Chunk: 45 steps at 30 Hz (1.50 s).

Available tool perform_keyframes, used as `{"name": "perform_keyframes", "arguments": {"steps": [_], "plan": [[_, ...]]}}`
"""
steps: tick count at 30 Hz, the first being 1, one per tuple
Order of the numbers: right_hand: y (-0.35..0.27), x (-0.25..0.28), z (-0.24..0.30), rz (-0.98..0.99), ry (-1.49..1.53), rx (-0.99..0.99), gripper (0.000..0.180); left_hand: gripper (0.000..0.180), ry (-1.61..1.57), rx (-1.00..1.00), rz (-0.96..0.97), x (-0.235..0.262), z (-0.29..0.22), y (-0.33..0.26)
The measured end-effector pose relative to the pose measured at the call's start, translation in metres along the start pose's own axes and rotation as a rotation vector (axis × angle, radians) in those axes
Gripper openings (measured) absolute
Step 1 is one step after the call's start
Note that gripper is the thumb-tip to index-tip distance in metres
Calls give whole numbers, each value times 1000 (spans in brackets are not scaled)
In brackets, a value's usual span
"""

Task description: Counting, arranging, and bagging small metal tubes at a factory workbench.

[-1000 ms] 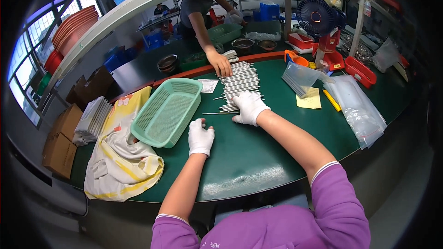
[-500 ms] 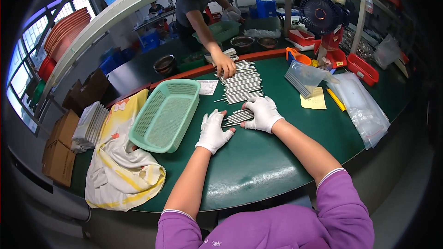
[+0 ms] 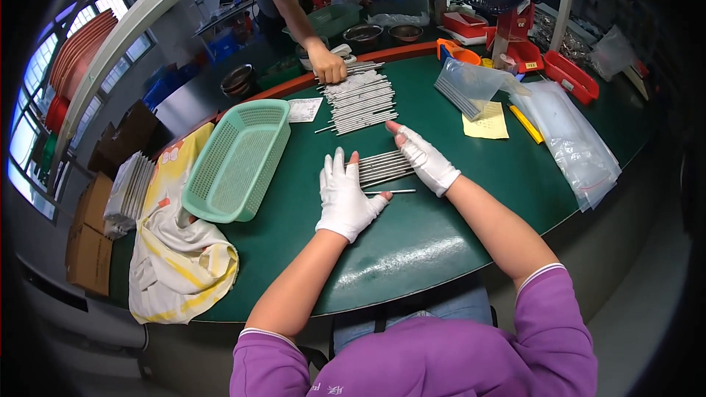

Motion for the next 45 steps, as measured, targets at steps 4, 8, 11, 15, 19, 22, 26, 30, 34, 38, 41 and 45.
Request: {"name": "perform_keyframes", "arguments": {"steps": [4, 8, 11, 15, 19, 22, 26, 30, 34, 38, 41, 45], "plan": [[12, 12, -15, -131, 443, -71, 68, 88, 129, -46, 139, -13, 9, 19], [14, 26, -22, -186, 437, -105, 73, 84, 134, -79, 141, -21, 15, 29], [9, 19, -24, -137, 600, -151, 79, 78, 75, -119, 90, -17, 8, 29], [-5, 2, -5, -50, 606, -175, 82, 73, 92, -271, 195, -7, -11, 11], [-6, 12, -10, -93, 591, -173, 80, 78, 104, -323, 230, -10, -23, -4], [-2, 26, -14, -133, 332, -103, 68, 88, -13, -163, 105, 2, -15, 0], [6, 31, -17, -151, 502, -106, 59, 103, 25, -102, 24, 3, 1, 5], [4, 27, -26, -160, 664, -255, 52, 107, -21, -57, 84, -7, 17, 10], [6, 26, -24, -161, 722, -284, 48, 111, -234, -21, 131, -2, 20, 8], [3, 32, -7, -103, 21, 87, 46, 94, -796, 204, 99, -4, 36, 3], [-12, -2, 44, -14, -677, 474, 52, 71, -1365, 345, -52, -10, 65, 3], [-24, -39, 39, 240, -941, 428, 67, 82, -1764, 415, -112, -15, 62, 8]]}}
Point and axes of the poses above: each hand's wrist, its own y-axis towards the middle knuckle, its own x-axis out of the back of the hand, z = x × y, the point moved 9 cm from there along y, towards the middle knuckle, and after that the axes turned 9 degrees about -z, right-handed, at the moved point
